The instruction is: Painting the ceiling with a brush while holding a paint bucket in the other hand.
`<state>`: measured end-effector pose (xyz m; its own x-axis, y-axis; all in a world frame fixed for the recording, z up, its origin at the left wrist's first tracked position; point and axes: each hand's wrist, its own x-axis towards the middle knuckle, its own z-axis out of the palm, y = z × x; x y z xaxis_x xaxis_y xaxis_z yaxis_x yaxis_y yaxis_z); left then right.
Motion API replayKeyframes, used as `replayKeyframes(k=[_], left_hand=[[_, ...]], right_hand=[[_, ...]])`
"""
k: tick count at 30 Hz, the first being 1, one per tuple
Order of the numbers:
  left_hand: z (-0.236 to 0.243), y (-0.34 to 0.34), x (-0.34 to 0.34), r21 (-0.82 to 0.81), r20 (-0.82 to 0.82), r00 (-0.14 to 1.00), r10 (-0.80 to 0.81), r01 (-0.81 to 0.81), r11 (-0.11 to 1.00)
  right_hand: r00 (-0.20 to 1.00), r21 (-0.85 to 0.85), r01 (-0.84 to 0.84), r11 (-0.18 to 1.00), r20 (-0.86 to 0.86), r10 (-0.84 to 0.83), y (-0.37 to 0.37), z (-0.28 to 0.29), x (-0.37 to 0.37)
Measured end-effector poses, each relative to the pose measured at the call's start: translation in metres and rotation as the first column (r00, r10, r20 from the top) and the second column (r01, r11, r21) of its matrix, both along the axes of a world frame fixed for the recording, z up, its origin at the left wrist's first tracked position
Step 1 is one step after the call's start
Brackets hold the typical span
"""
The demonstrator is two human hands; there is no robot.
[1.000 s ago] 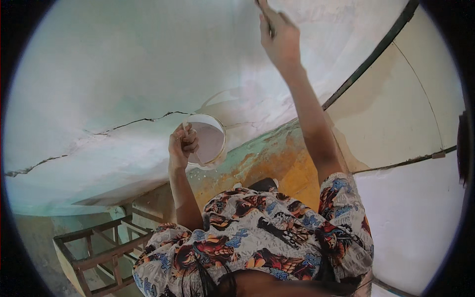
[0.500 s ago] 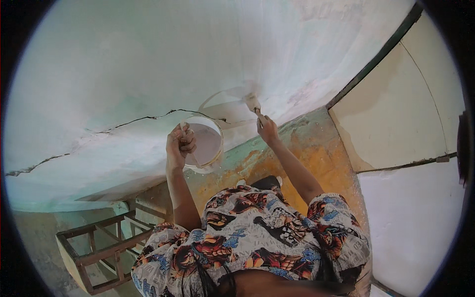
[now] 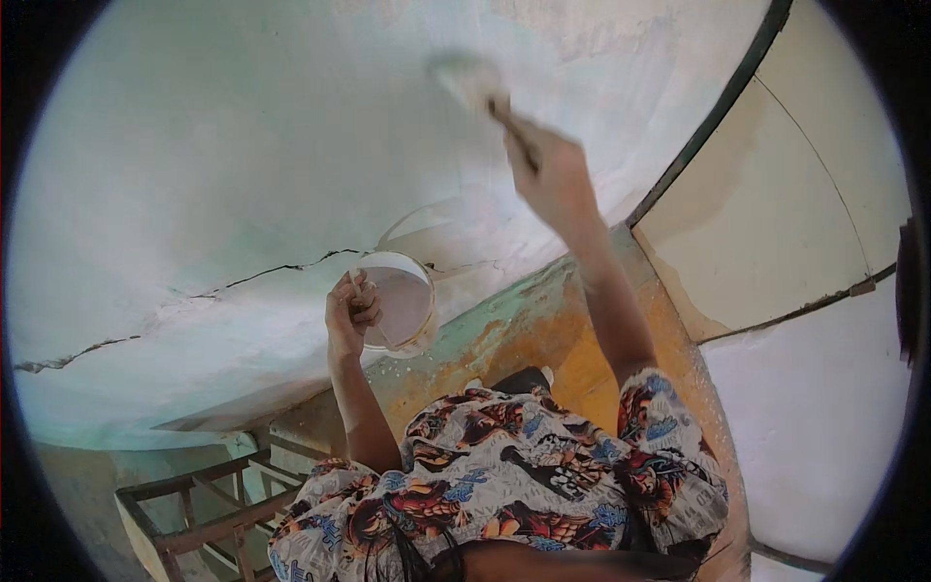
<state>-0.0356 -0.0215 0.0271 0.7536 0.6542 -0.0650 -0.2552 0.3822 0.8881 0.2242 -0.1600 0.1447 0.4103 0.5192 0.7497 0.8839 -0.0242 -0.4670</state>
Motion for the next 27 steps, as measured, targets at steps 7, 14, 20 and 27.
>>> replayKeyframes(k=[7, 14, 20, 27], left_hand=[[0.003, -0.005, 0.012, 0.002, -0.020, 1.000, -0.007, 0.007, 1.000], [-0.002, -0.007, 0.006, -0.025, 0.005, 0.999, -0.042, 0.042, 0.999], [-0.002, -0.007, -0.003, -0.029, -0.014, 1.000, -0.005, 0.005, 1.000], [0.005, -0.005, -0.007, -0.018, -0.018, 1.000, 0.000, -0.001, 1.000]], right_hand=[[0.997, 0.267, 0.027, 0.963, 0.069, -0.047, 0.057, 0.048, 0.043], [0.991, 0.205, 0.106, 0.973, -0.099, -0.087, 0.055, -0.153, 0.061], [0.979, -0.178, 0.114, 0.977, -0.148, -0.141, 0.005, -0.325, 0.038], [0.940, -0.351, 0.075, 0.933, -0.287, -0.184, -0.019, -0.345, 0.023]])
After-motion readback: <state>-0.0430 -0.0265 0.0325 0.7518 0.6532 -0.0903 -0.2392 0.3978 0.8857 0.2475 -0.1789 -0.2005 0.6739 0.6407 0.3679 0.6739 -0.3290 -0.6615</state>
